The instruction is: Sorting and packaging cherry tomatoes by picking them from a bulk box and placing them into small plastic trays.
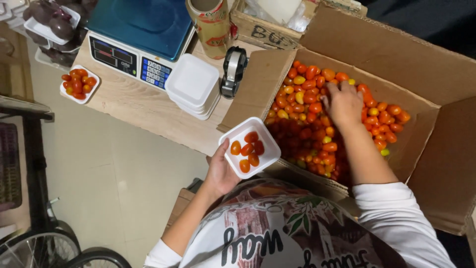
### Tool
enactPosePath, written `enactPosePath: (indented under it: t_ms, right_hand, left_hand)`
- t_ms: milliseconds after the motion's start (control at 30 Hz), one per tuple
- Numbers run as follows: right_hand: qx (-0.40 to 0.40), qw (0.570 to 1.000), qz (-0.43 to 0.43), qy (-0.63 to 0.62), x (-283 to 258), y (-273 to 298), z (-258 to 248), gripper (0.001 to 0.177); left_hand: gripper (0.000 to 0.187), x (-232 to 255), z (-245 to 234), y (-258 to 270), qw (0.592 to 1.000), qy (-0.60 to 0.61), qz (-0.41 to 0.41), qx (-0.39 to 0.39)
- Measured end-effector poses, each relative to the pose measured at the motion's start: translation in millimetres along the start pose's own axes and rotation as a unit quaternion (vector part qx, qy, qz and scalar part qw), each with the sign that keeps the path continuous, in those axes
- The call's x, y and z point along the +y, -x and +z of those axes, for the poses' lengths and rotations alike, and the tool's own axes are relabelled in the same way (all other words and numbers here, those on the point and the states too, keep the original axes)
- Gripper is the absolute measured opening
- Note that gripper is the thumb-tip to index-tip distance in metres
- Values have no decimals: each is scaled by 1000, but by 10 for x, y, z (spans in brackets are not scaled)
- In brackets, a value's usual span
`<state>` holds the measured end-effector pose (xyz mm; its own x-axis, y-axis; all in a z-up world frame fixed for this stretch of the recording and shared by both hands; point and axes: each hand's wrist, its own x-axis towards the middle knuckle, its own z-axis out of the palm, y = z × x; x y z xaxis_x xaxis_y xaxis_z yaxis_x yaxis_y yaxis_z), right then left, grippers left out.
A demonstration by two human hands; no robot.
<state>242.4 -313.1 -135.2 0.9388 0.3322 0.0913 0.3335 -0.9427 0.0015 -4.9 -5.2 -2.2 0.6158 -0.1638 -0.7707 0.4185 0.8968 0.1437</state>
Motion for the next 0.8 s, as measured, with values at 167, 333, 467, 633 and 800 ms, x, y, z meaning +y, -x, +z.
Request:
enactPosePath:
  t_ms: [167, 333, 467, 633, 800]
  right_hand:
    - [0, 930, 19, -368, -152, -79, -114, 29]
    - [-126, 601, 19, -789, -859, 171, -1201, 44]
    - [-170, 562, -19, -809, -1042, 244, -1377, 47]
    - [-186, 557, 5, -810, -1198, 386, -1024, 43]
    - [-215, 423, 48, -879, -1308, 385, -1177, 41]
  left_hand:
    - [63, -13, 52, -15, 1000, 7, 5, -11]
    - [64, -8, 159, -7, 1000, 1, 8, -28]
    - [65, -22, 230, -11, 999, -14, -1, -30]
    - [65, -80, 303, 26, 999, -7, -17, -34]
    - [65, -58, 370, 101, 999, -18, -29, -38]
